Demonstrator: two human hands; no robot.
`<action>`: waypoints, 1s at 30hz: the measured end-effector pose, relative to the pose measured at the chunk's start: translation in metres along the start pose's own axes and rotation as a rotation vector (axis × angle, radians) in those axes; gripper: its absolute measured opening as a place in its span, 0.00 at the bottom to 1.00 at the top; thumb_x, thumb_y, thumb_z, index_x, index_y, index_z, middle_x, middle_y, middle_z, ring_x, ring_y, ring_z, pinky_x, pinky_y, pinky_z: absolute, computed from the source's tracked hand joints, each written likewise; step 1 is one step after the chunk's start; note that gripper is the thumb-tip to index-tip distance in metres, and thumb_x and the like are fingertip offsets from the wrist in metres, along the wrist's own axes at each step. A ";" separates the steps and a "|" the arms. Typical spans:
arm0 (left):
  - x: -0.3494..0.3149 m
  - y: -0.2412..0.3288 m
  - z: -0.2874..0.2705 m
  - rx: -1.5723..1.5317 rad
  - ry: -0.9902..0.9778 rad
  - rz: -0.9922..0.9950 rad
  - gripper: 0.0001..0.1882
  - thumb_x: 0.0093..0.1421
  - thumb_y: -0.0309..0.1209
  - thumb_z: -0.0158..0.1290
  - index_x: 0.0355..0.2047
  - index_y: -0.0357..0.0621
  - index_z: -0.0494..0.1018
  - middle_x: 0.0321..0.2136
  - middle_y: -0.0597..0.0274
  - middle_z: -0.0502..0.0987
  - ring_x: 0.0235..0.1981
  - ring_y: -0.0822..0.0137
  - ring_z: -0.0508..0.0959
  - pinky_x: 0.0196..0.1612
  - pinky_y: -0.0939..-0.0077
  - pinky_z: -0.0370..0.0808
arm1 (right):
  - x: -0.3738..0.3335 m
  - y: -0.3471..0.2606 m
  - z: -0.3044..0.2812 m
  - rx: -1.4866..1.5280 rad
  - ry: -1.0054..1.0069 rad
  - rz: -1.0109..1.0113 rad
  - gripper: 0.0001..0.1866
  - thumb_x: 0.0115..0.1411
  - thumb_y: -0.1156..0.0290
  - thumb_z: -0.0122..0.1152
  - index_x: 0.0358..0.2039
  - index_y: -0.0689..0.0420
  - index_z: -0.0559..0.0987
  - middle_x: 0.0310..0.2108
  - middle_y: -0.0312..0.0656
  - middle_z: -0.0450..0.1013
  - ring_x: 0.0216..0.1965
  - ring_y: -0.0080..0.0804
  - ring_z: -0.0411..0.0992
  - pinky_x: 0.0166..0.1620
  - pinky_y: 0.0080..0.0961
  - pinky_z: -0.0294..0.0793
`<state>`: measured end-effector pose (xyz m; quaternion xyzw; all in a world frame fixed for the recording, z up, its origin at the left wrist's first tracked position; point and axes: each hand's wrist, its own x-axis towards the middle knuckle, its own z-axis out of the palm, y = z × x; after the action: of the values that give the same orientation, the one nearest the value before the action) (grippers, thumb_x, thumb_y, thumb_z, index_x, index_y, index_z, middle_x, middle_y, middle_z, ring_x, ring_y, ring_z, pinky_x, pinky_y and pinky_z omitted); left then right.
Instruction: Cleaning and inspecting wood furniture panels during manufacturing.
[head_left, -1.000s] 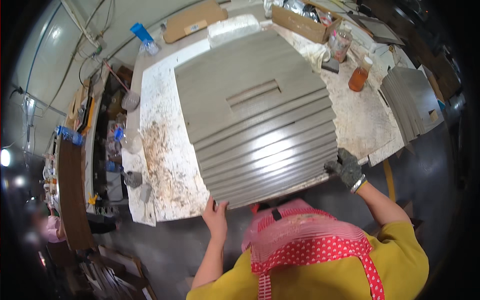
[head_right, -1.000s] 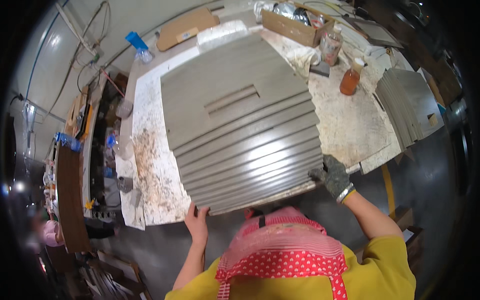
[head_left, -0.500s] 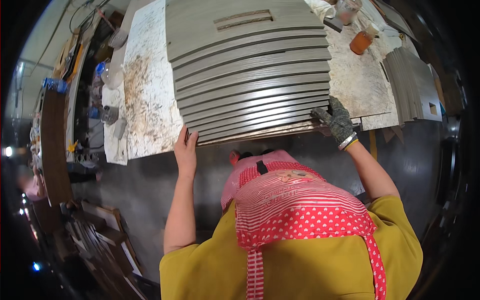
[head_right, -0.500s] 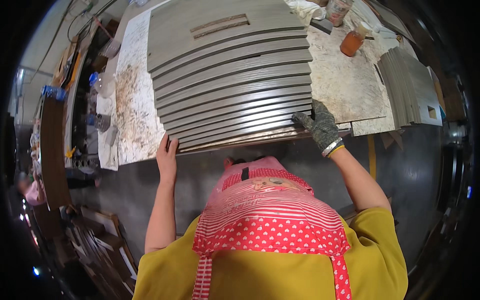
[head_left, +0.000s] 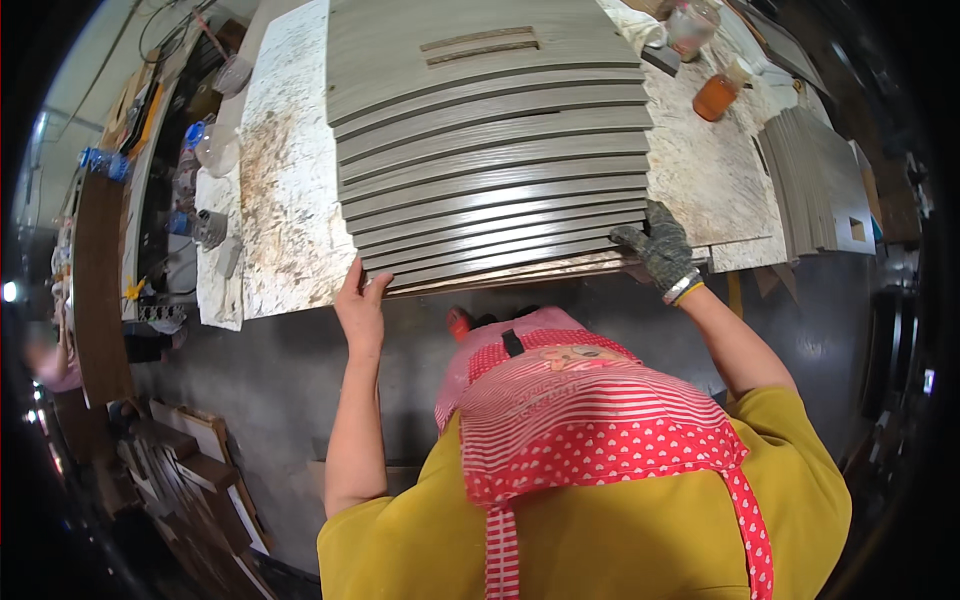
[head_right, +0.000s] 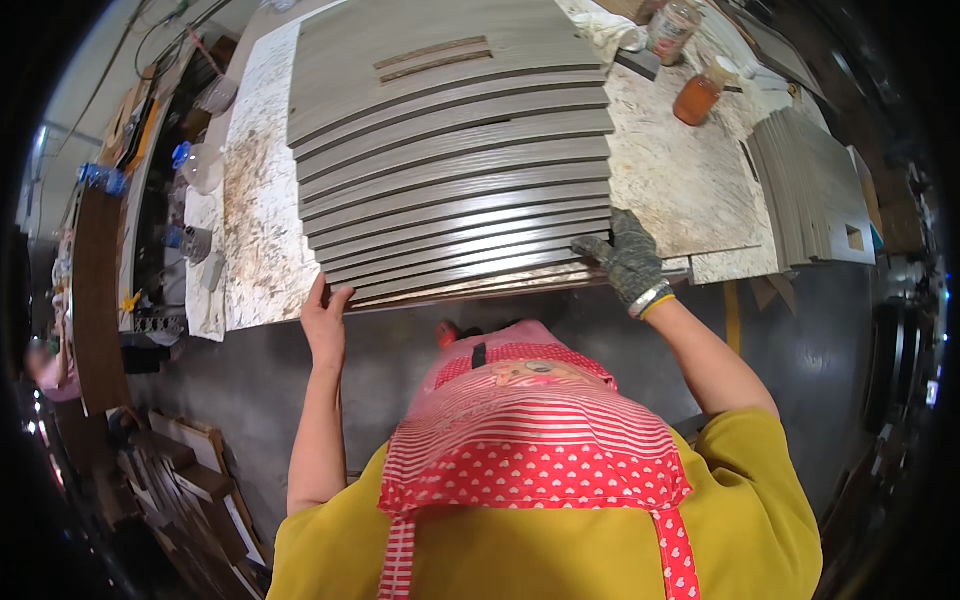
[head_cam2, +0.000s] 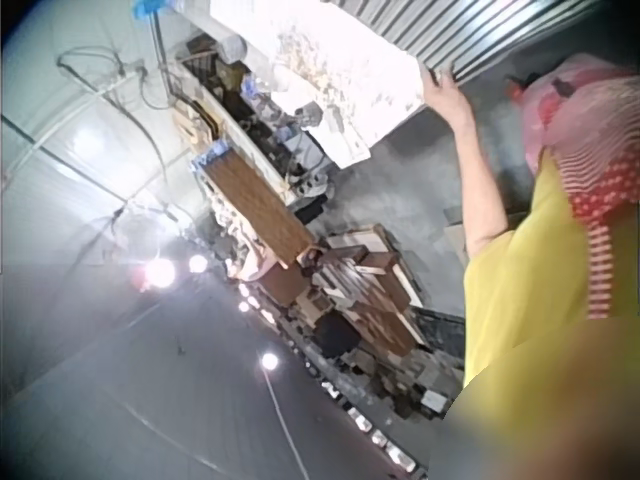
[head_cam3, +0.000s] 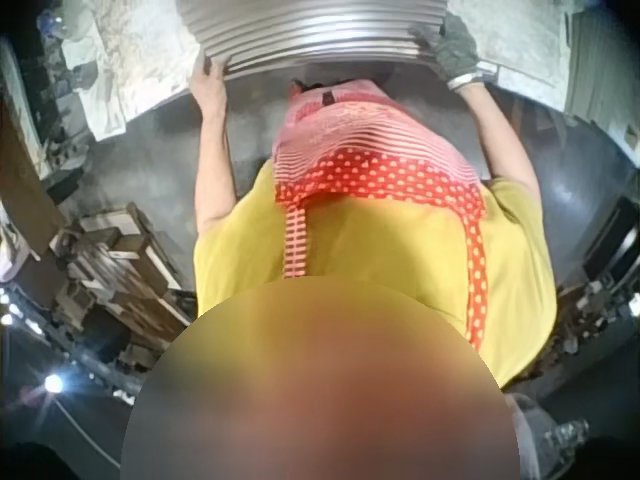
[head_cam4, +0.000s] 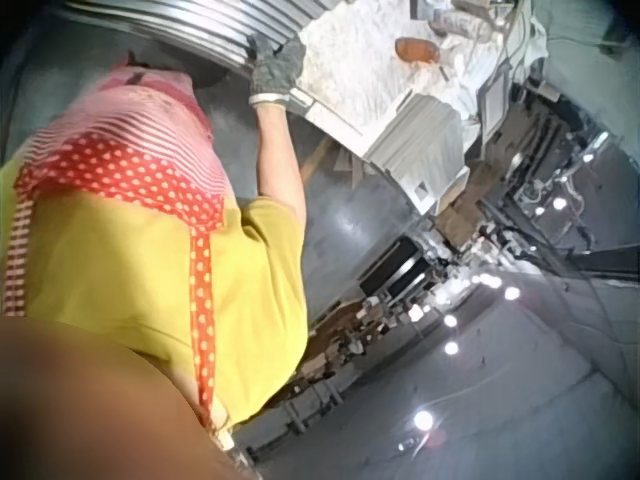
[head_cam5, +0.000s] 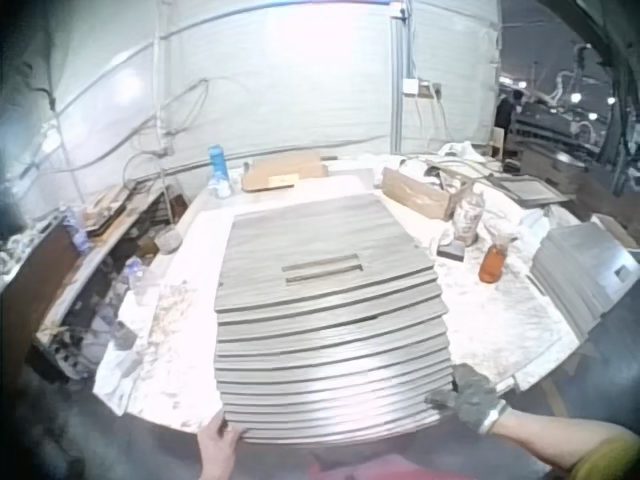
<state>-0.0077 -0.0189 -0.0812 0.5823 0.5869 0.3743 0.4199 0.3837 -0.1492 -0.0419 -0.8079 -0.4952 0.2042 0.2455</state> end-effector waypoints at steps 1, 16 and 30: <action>0.000 0.006 0.000 0.005 0.020 -0.021 0.26 0.53 0.24 0.59 0.52 0.28 0.67 0.25 0.70 0.70 0.24 0.79 0.63 0.28 0.86 0.65 | 0.000 -0.002 0.001 -0.016 -0.003 -0.003 0.34 0.48 0.50 0.65 0.47 0.65 0.71 0.43 0.57 0.70 0.46 0.53 0.67 0.50 0.40 0.66; -0.008 0.008 -0.002 0.104 -0.046 0.054 0.35 0.46 0.18 0.60 0.56 0.33 0.63 0.32 0.62 0.72 0.29 0.75 0.65 0.34 0.86 0.66 | -0.006 -0.005 0.000 -0.142 -0.003 -0.058 0.47 0.44 0.46 0.68 0.55 0.66 0.62 0.51 0.60 0.64 0.53 0.55 0.62 0.55 0.41 0.61; -0.006 0.022 0.016 0.028 0.099 -0.044 0.32 0.48 0.20 0.60 0.55 0.30 0.64 0.49 0.44 0.72 0.52 0.61 0.72 0.52 0.74 0.69 | -0.001 0.006 0.012 -0.105 0.119 -0.075 0.38 0.45 0.46 0.67 0.46 0.64 0.69 0.41 0.57 0.68 0.43 0.54 0.68 0.46 0.41 0.68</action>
<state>0.0149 -0.0249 -0.0664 0.5557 0.6251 0.3851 0.3902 0.3811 -0.1500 -0.0549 -0.8111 -0.5199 0.1204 0.2393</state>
